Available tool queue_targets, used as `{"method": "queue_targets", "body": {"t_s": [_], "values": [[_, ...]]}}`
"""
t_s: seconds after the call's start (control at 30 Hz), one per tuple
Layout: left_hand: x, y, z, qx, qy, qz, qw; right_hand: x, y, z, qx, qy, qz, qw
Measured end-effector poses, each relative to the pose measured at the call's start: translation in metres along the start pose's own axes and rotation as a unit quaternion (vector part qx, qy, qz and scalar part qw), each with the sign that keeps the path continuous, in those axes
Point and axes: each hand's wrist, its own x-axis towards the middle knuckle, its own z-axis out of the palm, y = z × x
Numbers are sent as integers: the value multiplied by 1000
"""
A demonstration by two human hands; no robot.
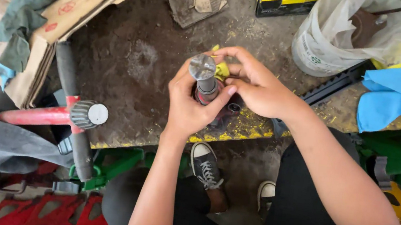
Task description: Clean and wipe grease from hydraulic jack and mechanical brackets using a yellow cloth on a repair bench.
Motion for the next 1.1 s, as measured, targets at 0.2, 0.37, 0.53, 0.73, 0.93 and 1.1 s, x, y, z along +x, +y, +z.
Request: {"method": "queue_targets", "body": {"t_s": [0.2, 0.37, 0.53, 0.73, 0.93, 1.1], "values": [[-3, 29, 5, 83, 93, 12, 992, 0, -25, 7, 30, 39, -37, 998], [14, 21, -9, 41, 51, -7, 998, 4, -5, -13, -36, 79, -111, 990], [13, 8, 2, -145, -132, -73, 978, 5, 5, -23, 3, 94, -92, 991], [-14, 21, 50, 46, 218, -26, 975, 9, 20, -23, 27, 124, -62, 990], [-49, -10, 63, 108, 262, 41, 958, 8, 23, -24, 24, 128, -37, 991], [-61, -18, 64, 159, 237, 62, 956, 4, 24, -25, -30, 124, -136, 983]]}}
